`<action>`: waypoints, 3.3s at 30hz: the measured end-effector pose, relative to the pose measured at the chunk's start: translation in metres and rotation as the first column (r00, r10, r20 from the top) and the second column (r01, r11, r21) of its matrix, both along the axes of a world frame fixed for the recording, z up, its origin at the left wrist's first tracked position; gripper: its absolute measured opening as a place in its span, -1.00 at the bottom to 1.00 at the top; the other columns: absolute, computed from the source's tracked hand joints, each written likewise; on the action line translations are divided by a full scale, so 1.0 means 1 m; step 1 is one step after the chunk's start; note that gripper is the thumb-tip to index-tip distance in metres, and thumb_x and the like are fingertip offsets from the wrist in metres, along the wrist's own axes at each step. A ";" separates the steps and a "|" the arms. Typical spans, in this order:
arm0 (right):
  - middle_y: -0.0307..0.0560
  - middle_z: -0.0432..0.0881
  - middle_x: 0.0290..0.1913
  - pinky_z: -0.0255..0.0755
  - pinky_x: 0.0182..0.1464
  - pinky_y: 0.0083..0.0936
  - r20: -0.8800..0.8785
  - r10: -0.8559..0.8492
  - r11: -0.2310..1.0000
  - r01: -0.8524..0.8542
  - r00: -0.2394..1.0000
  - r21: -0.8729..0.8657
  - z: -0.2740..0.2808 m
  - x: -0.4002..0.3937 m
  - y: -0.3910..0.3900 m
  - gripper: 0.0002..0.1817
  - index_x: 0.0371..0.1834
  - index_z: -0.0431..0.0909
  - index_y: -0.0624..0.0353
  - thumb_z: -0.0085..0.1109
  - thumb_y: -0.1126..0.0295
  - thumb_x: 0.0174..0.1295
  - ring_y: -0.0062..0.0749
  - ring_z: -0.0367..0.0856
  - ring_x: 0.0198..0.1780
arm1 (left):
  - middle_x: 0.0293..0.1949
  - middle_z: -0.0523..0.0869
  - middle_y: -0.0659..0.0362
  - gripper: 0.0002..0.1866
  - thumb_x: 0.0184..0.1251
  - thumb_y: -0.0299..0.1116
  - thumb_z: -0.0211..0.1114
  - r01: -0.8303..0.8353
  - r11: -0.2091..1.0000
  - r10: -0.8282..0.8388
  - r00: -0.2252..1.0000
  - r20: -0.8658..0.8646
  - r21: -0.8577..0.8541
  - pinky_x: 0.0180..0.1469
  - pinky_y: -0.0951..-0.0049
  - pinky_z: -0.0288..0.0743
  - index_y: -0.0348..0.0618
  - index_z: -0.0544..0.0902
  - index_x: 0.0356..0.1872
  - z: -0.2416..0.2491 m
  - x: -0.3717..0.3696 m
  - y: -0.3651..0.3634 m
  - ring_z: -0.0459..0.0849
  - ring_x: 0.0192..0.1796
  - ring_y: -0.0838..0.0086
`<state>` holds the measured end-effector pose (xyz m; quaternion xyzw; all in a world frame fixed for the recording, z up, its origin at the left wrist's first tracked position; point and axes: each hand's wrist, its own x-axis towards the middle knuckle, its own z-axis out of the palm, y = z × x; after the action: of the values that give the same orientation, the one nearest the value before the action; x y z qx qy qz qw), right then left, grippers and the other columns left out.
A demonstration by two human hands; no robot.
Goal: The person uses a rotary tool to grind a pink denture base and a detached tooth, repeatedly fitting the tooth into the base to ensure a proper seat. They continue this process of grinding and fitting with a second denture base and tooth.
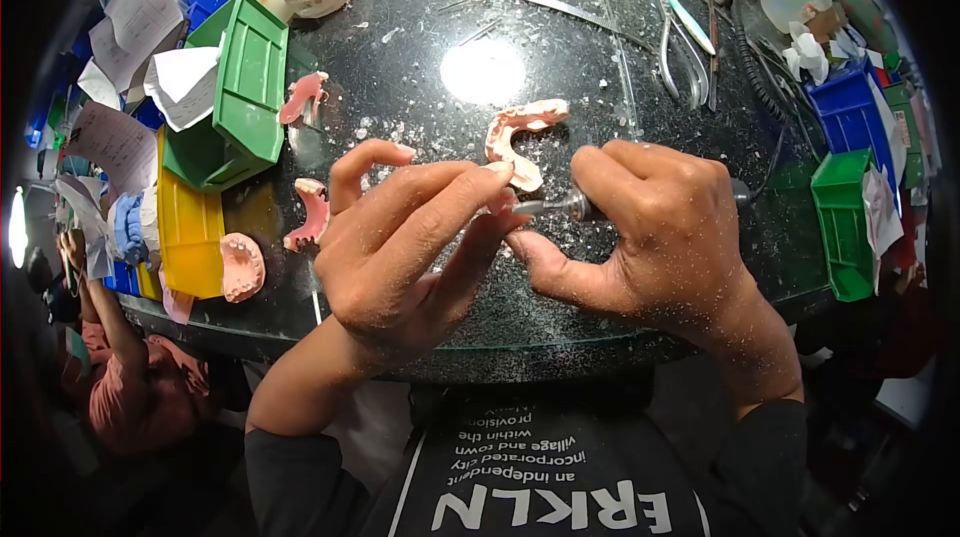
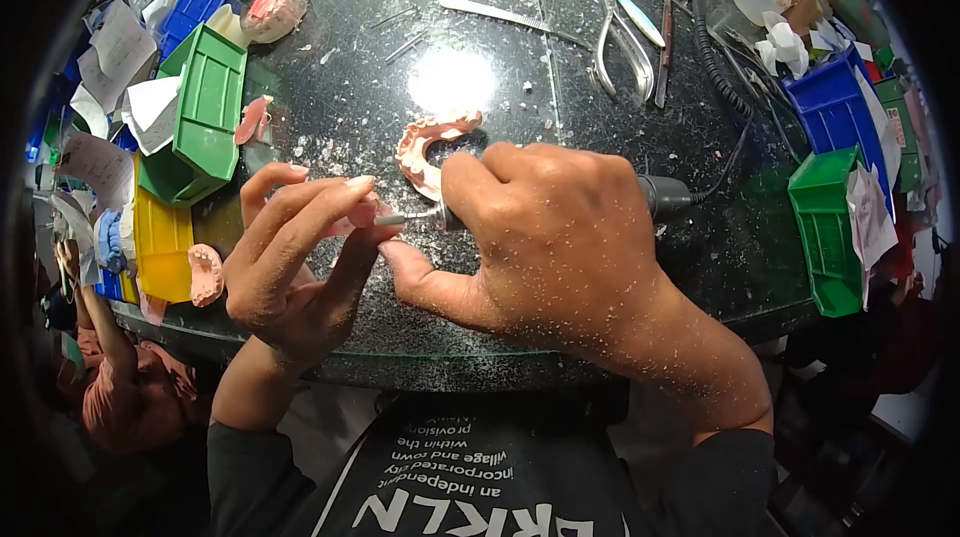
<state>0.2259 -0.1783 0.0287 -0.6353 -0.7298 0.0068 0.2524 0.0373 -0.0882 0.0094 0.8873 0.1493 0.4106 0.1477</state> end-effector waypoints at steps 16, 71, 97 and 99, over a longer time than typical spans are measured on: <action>-0.16 0.35 -0.67 0.27 -0.65 -0.38 0.019 -0.024 0.998 0.025 1.000 -0.055 -0.002 -0.002 -0.001 -0.52 -0.61 0.40 0.16 0.44 0.02 -0.04 -0.34 0.39 -0.70 | -0.30 0.80 0.17 -0.63 0.09 -0.57 0.49 -0.046 0.990 0.061 0.992 -0.107 0.133 0.14 0.28 0.38 -0.21 0.71 -0.02 0.005 -0.006 -0.006 0.75 -0.25 0.48; -0.21 0.37 -0.68 0.26 -0.66 -0.44 -0.067 0.055 0.998 -0.055 0.996 0.008 0.004 0.001 -0.001 -0.47 -0.60 0.45 0.18 0.50 -0.05 -0.02 -0.47 0.37 -0.70 | -0.15 0.78 0.04 -0.64 0.10 -0.70 0.45 0.308 0.707 -0.184 0.949 0.255 -0.636 0.01 0.48 0.61 -0.37 0.68 -0.02 -0.010 -0.001 -0.001 0.75 -0.15 0.45; -0.19 0.42 -0.61 0.30 -0.61 -0.51 -0.141 0.119 0.992 -0.110 0.983 0.069 0.004 0.010 0.000 -0.44 -0.51 0.45 0.19 0.52 -0.06 -0.06 -0.46 0.39 -0.66 | 0.13 0.63 -0.08 -0.25 0.05 -0.61 0.53 0.426 0.724 -0.270 0.898 0.346 -0.542 0.21 0.40 0.45 -0.38 0.37 0.31 -0.016 0.003 0.011 0.62 0.15 0.37; -0.22 0.35 -0.66 0.25 -0.64 -0.49 -0.085 0.056 0.998 -0.055 0.995 0.013 0.005 0.007 -0.002 -0.39 -0.59 0.39 0.16 0.53 -0.12 -0.07 -0.50 0.35 -0.68 | 0.10 0.63 -0.11 -0.19 0.00 -0.63 0.55 0.389 0.789 -0.249 0.910 0.331 -0.476 0.15 0.39 0.48 -0.37 0.32 0.33 -0.016 0.004 0.011 0.64 0.13 0.32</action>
<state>0.2327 -0.1808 0.0334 -0.6125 -0.7358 0.0368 0.2864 0.0414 -0.0773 -0.0064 0.7642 0.0840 0.4306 0.4727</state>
